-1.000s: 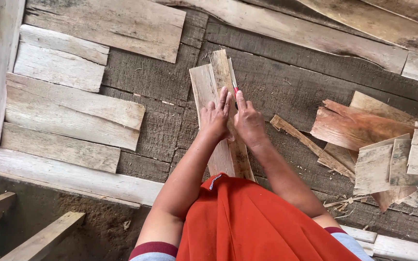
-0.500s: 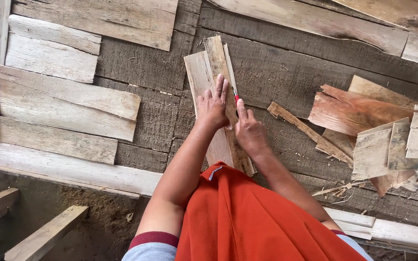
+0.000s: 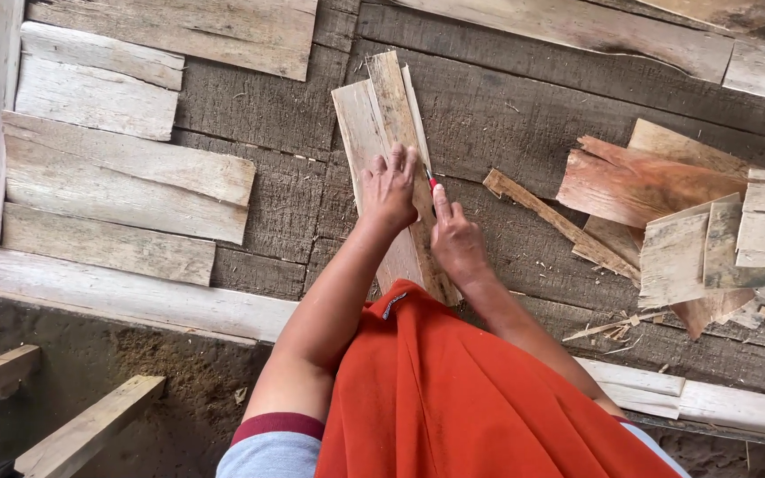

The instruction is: The person uses a red utility knife to cut and trim wooden planks on a wooden workbench. They repeatedly position the planks, score the wood, and remove thin strips, then place the trimmed pieces into a pile.

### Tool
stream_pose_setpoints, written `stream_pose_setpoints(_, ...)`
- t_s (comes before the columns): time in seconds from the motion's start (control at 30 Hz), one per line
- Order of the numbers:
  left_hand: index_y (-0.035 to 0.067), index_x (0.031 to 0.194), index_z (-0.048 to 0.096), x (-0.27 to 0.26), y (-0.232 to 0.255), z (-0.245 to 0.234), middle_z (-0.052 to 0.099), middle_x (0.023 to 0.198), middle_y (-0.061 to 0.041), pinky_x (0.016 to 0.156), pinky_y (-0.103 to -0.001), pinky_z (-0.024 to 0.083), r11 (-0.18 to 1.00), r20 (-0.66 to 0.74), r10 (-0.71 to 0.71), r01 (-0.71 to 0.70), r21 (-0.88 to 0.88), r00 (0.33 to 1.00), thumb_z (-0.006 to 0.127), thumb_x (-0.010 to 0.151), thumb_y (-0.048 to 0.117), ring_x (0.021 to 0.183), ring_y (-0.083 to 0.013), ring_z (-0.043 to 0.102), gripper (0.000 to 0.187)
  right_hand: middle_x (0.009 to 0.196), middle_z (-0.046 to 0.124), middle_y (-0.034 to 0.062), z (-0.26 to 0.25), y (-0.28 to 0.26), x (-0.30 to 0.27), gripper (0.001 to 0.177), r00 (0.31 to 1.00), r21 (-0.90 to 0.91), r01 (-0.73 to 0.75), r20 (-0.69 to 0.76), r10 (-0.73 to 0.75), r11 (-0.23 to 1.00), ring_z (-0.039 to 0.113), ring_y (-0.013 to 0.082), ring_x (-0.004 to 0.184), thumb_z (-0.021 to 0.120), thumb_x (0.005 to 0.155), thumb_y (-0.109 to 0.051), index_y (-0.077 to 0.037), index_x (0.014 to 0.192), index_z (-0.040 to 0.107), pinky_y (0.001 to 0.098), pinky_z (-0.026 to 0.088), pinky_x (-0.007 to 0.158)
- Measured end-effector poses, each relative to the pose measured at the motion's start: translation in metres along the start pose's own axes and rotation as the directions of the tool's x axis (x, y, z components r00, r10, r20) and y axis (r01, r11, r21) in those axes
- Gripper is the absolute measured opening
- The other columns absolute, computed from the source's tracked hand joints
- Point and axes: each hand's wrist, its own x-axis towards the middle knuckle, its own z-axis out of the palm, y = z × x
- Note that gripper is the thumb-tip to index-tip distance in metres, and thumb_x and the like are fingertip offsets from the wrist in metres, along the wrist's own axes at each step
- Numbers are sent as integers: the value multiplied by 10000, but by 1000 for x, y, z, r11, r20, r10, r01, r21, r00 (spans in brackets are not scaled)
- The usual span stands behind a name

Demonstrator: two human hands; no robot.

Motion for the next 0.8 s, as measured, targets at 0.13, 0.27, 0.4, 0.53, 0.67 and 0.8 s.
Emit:
stream_pose_setpoints(0.13,65,1569,360,-25,17,-14,204,1662,-210,1056,-668,372,997,22,13,-15,80,1000,834,610,146,1402,-479,400,1072,1046,647,205,-3,-6,0,658,999,-9,-44,13,44,999,729,342,680,498,975,-30,-87,1600,298,456,671,587)
stream_pose_setpoints(0.27,50,1613,271,-27,19,-13,120,1693,-222,1083,-761,298,993,101,-3,-9,119,995,857,637,214,1472,-492,324,1150,1032,639,226,-9,-9,-4,655,1000,19,-19,3,19,1000,727,395,677,517,966,-23,-79,1586,314,508,665,587)
stream_pose_setpoints(0.4,51,1622,260,-20,23,-8,98,1698,-221,1096,-758,299,990,111,-24,9,140,994,805,640,126,1493,-476,295,1126,1005,634,214,3,1,-7,653,999,-8,18,-34,-18,1000,727,404,668,499,958,-15,-69,1583,318,511,670,586)
stream_pose_setpoints(0.53,44,1619,261,-15,21,4,90,1695,-229,1102,-764,279,988,116,-25,7,153,993,828,631,163,1494,-477,290,1146,995,626,223,17,12,-19,659,1000,-1,18,-12,-18,1000,720,438,669,496,943,-10,-63,1577,327,556,649,596)
stream_pose_setpoints(0.67,35,1612,269,-22,24,-2,110,1690,-231,1123,-741,254,989,103,-17,2,149,995,845,625,238,1488,-461,287,1161,1033,643,226,4,3,-40,658,1000,21,-22,18,22,1000,726,401,673,486,958,-16,-74,1590,314,511,664,593)
stream_pose_setpoints(0.8,14,1586,307,-35,32,-18,201,1649,-219,1110,-795,232,997,40,-6,3,76,999,826,598,170,1453,-506,301,1126,1062,664,235,1,1,-58,678,996,25,-61,64,59,998,715,314,646,495,975,-5,-76,1615,281,437,665,560)
